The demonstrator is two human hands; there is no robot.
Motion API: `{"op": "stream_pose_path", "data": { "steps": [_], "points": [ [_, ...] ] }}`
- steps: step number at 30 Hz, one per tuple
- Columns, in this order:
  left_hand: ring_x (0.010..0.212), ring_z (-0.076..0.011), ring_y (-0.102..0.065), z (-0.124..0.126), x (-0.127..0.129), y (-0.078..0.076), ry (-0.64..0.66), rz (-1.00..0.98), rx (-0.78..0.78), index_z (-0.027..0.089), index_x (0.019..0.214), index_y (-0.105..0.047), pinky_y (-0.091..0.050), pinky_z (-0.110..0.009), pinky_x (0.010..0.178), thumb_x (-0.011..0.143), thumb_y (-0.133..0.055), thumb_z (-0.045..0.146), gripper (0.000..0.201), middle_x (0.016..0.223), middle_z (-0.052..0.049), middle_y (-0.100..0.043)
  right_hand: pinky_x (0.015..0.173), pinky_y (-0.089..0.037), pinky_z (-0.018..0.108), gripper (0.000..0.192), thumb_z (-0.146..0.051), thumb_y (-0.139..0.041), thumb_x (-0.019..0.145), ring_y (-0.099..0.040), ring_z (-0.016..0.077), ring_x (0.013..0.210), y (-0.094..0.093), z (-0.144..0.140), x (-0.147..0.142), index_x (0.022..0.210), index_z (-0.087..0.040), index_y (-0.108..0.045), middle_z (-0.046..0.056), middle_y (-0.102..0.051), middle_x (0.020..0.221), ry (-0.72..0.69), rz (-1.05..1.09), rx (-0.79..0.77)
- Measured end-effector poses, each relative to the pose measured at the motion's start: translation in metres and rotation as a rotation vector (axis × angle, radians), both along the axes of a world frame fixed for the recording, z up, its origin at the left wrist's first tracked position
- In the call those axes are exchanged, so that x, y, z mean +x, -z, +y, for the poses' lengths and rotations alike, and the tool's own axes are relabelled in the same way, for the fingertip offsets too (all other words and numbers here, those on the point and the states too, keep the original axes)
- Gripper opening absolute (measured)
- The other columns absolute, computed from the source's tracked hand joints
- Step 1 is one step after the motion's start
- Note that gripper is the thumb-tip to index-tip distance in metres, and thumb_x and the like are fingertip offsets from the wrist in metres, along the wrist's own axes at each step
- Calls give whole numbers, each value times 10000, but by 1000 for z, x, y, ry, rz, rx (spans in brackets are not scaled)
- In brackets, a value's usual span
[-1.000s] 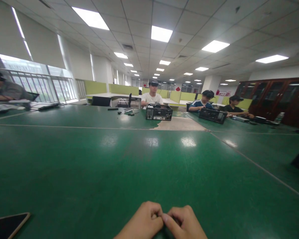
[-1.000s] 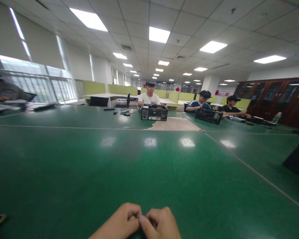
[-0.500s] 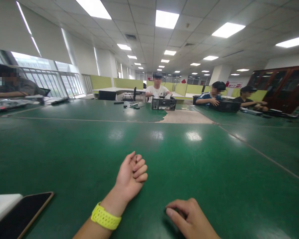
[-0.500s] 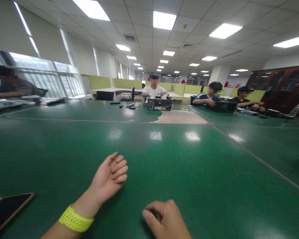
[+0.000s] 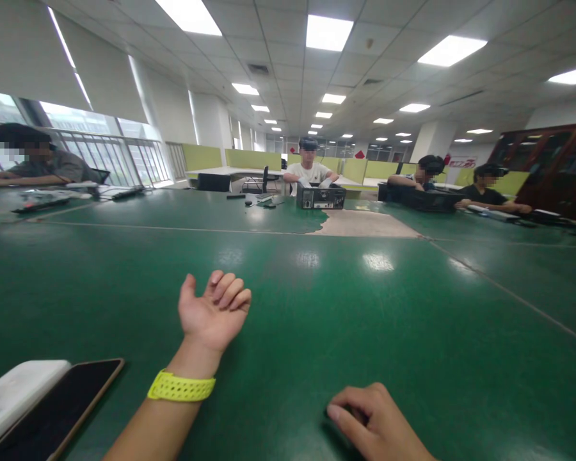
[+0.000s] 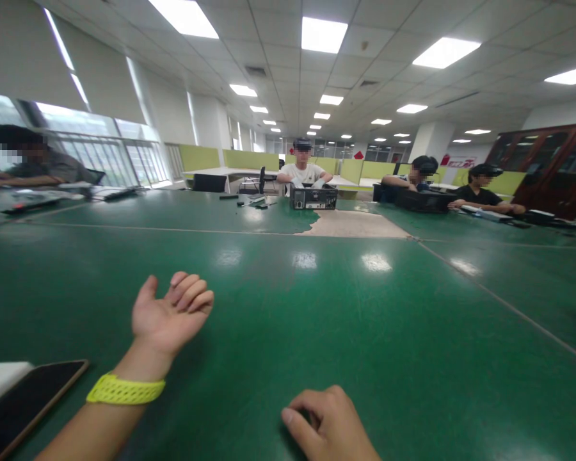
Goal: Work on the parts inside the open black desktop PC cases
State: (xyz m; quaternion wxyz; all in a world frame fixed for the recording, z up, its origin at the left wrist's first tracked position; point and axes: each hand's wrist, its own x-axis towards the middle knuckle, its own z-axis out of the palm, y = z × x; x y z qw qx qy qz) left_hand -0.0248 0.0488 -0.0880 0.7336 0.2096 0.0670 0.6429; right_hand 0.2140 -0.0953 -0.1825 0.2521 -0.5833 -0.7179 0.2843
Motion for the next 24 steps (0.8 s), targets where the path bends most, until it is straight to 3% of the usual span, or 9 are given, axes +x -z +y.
{"op": "stream_pose_path", "data": {
  "steps": [4,8,10,12,17,24],
  "points": [
    [356,-69,-189,11,7,15,11,205,-78,193,595,-346,-193,-191,356,923,-308,400,390,451,86,-217,619,-330,254,329,-482,-472,876,-513,130,624,1,-1,1,814,-260,-707,-20,-625,631,37,-36,14],
    [336,-30,-117,19,18,47,146,822,-133,200,579,-325,-60,-156,344,773,-600,447,417,424,123,-198,631,-339,255,338,-487,-475,870,-525,136,629,1,0,5,802,-253,-708,-13,-624,625,56,-58,16],
    [334,-26,-154,20,20,62,219,1154,-108,201,585,-354,-62,-151,342,694,-662,521,457,425,118,-249,606,-339,246,356,-488,-469,871,-520,126,593,2,2,8,782,-238,-706,-11,-615,604,57,-47,23],
    [332,-31,-164,19,20,73,275,1364,-57,204,577,-365,-62,-162,337,671,-654,585,486,417,108,-264,596,-336,242,364,-487,-466,870,-518,119,576,4,4,9,777,-230,-706,-9,-612,597,60,-40,32],
    [340,-47,-151,21,16,81,352,1532,74,214,566,-356,-81,-185,333,705,-557,669,516,415,100,-241,583,-318,250,411,-529,-454,852,-498,121,554,11,9,12,759,-218,-707,2,-602,570,77,-40,18],
    [348,-58,-176,21,20,82,322,1591,114,218,552,-341,-83,-194,348,678,-546,698,537,417,93,-243,620,-335,252,377,-520,-466,846,-508,125,574,9,8,12,772,-243,-711,-3,-611,582,73,-55,15]
  ]
}}
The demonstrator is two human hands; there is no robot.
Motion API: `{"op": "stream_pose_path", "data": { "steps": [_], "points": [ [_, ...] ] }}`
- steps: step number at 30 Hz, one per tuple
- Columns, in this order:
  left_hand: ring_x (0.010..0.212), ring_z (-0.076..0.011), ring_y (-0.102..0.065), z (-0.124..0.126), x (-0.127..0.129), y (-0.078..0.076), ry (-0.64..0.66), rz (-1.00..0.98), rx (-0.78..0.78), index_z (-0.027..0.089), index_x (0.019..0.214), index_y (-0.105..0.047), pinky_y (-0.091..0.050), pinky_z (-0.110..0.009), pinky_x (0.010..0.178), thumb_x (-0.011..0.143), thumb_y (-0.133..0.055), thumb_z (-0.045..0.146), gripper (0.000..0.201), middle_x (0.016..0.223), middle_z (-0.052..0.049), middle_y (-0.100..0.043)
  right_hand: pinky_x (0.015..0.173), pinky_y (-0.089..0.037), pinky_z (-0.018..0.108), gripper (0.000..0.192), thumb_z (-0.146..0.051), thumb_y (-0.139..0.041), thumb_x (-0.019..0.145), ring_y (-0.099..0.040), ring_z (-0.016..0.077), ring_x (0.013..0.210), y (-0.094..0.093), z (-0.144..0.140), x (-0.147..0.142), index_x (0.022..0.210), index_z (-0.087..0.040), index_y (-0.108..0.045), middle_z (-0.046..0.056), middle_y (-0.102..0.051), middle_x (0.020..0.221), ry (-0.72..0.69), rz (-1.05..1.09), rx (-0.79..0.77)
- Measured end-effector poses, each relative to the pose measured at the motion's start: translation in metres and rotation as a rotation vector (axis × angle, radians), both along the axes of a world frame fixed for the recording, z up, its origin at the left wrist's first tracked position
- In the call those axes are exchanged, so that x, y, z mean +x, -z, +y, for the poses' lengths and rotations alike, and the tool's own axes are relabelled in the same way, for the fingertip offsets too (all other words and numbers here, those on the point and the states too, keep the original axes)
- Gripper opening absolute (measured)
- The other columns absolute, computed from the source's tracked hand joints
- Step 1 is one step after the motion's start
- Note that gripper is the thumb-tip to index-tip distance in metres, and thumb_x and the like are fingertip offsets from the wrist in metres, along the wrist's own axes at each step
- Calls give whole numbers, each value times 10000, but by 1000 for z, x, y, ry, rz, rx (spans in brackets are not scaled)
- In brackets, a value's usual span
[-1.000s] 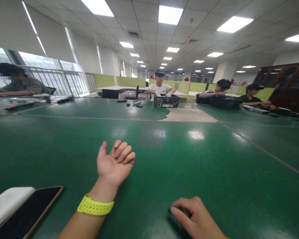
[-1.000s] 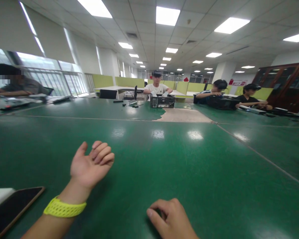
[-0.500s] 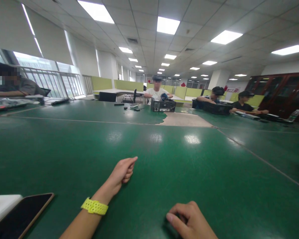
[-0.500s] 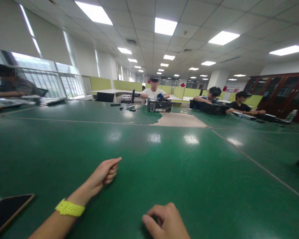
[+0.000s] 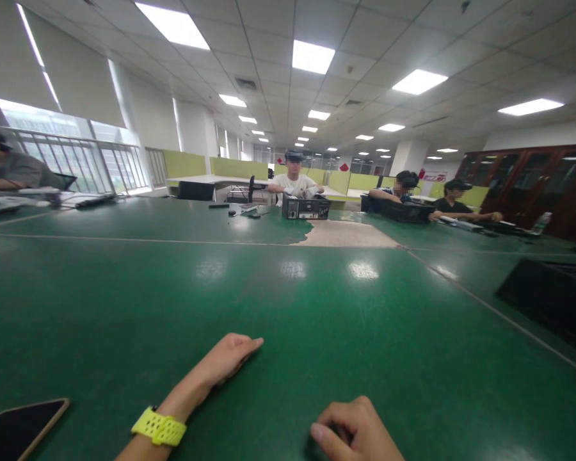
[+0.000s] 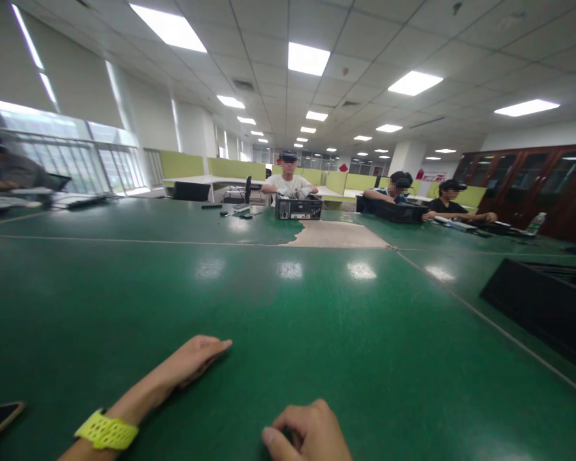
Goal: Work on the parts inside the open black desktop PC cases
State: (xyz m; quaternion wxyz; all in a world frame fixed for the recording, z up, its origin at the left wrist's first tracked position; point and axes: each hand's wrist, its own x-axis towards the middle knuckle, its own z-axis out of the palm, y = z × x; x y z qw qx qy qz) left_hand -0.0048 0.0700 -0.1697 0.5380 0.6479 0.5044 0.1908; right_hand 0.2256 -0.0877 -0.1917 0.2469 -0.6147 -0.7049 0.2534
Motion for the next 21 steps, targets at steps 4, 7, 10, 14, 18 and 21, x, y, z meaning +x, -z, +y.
{"op": "stream_pose_path", "data": {
  "steps": [4,7,10,14,18,21],
  "points": [
    [347,-57,-182,1,0,2,12,11,13,216,557,-342,-96,-196,353,686,-530,701,536,414,93,-245,582,-335,241,357,-485,-476,833,-500,110,523,-8,-3,-4,762,-228,-714,-5,-598,550,25,44,44],
    [349,-55,-187,2,1,2,12,26,7,214,557,-339,-100,-195,360,645,-536,734,563,414,99,-246,565,-337,234,351,-469,-478,824,-508,105,505,-8,-2,-4,753,-219,-715,-1,-594,535,26,58,105],
    [344,-52,-185,2,2,0,10,37,-9,214,554,-334,-101,-197,365,592,-537,772,595,407,105,-245,542,-340,226,347,-456,-482,814,-525,108,500,-4,0,-4,752,-209,-718,10,-602,531,16,61,147],
    [337,-54,-192,1,2,0,4,32,3,214,552,-336,-100,-205,372,572,-532,786,605,399,106,-251,498,-342,217,337,-437,-487,814,-534,112,487,-1,1,-6,736,-202,-715,22,-631,558,-8,67,163],
    [333,-53,-182,2,2,3,14,30,15,216,544,-324,-99,-211,377,570,-534,786,608,397,108,-242,580,-404,225,272,-393,-501,821,-595,131,588,-2,-1,-10,763,-219,-702,12,-671,652,-24,61,238],
    [341,-56,-191,2,2,2,19,29,34,214,546,-330,-105,-213,382,587,-522,786,605,403,104,-250,639,-439,243,255,-370,-482,857,-609,139,659,-5,-2,-11,820,-221,-685,10,-664,698,-2,51,314]
  ]
}}
